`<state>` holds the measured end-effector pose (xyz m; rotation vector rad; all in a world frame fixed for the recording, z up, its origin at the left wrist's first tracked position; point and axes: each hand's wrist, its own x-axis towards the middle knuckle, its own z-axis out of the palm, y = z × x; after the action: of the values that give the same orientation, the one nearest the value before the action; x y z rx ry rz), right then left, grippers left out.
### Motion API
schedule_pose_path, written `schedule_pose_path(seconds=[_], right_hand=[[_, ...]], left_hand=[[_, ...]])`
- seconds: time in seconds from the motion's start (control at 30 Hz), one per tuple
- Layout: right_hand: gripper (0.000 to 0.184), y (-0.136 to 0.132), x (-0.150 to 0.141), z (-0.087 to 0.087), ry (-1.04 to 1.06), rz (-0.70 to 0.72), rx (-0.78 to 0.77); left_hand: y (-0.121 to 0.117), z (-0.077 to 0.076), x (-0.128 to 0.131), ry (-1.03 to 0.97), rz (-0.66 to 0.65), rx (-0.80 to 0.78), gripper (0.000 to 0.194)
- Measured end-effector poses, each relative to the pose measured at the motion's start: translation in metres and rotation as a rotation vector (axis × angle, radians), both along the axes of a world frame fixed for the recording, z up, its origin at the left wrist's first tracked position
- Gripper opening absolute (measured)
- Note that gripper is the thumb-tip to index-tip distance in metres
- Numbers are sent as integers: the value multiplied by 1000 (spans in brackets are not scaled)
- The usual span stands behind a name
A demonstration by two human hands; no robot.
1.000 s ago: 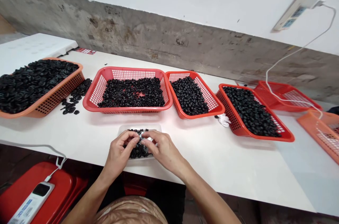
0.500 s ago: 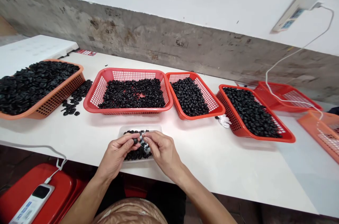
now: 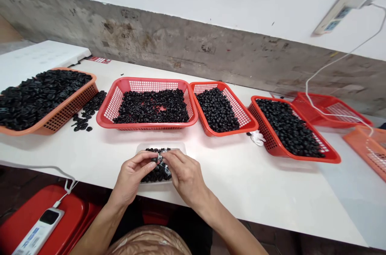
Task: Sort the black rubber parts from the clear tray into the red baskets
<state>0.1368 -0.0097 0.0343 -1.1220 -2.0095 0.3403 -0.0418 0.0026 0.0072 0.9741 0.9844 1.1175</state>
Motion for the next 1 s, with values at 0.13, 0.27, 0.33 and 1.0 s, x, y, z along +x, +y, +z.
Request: schedule_pose_path(seconds=[0.13,0.27,0.33,1.0], right_hand=[[32,0,1,-2,-34,6,0],[28,0,0,-4,-110,-11,62],[27,0,0,-3,-182,-22,119],[34,5,2,1,-468,128,288]], left_hand=[[0,0,-1,82,-32,100,19],[-3,-1,1,124,-8,81,36],[-5,-2,2,173,10,103,43],[-9,-2,3,459,0,333,57]])
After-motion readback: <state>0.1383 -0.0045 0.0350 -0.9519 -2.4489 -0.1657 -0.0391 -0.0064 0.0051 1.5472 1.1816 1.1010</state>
